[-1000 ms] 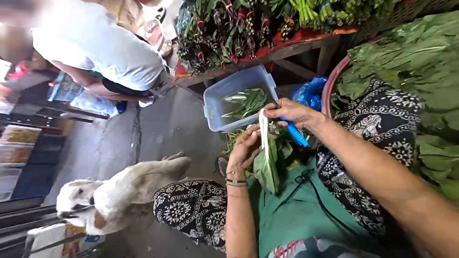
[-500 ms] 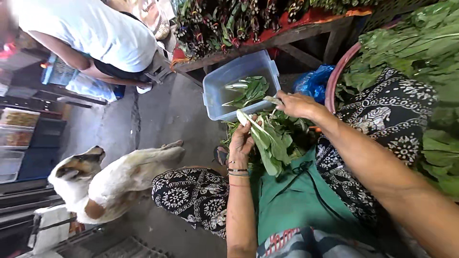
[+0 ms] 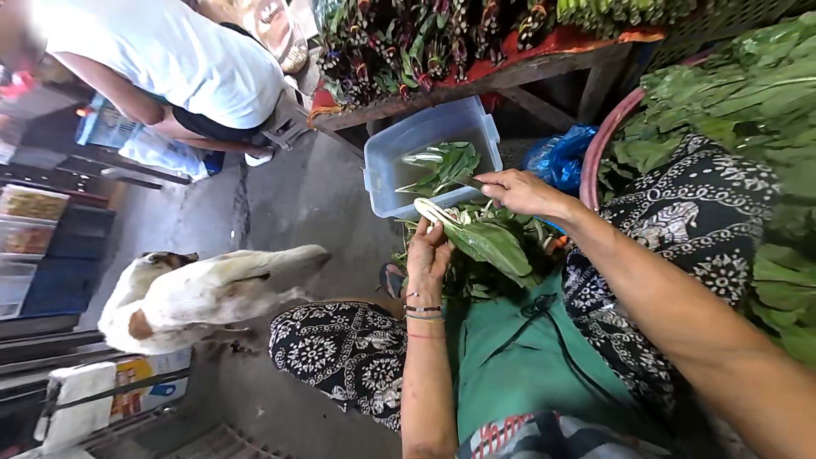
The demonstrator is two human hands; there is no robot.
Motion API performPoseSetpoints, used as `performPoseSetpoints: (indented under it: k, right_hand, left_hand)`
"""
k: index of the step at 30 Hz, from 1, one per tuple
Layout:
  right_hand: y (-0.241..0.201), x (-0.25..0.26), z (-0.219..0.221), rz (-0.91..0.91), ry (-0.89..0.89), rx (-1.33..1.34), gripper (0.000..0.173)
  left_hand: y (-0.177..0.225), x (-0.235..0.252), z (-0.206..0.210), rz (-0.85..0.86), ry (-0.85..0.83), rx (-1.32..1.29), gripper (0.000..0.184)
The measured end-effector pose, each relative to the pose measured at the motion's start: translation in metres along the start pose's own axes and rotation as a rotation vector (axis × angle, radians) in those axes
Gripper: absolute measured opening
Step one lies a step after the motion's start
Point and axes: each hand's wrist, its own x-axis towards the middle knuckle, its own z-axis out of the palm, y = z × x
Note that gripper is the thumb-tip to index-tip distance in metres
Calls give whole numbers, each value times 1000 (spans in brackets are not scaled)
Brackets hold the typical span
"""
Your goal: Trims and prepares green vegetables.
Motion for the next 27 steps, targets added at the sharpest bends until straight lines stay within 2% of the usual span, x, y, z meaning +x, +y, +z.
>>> performPoseSetpoints:
  k: [4,7,11,14,18,19,22,25,27]
  right_hand:
    - [5,-2,4,-147,65,112,35]
    - [5,-4,7,-224,-3,169,22]
    - [0,-7,12,-183,33,197,10]
    - [1,-5,15,-181,122,193,12]
    - [-2,-10,23,-290,241,66,40]
    - [-3,-12,27,-314,258,55,42]
    - [-4,-14,35,-348,295,13,33]
    - [-4,-13,31,-364,247,-11,19]
    - [-1,-12,27,-436,221,-81,24]
  left_hand:
    - [3,-2,-2,16,-3,22,38]
    - [4,-2,-5,26,-56,1,38]
    - [3,-3,-11,23,-211,33,41]
    - [2,-9,-3,-2,-230,174,45]
    - [-5,-15,10,60,-212,442,54]
    - [-7,-15,13,99,-216,519,55]
    - [-14,-10,12,262,-210,697,42]
    - [-10,-5,6,290,-268,766,36]
    - [-2,-3,3,282,-331,833,35]
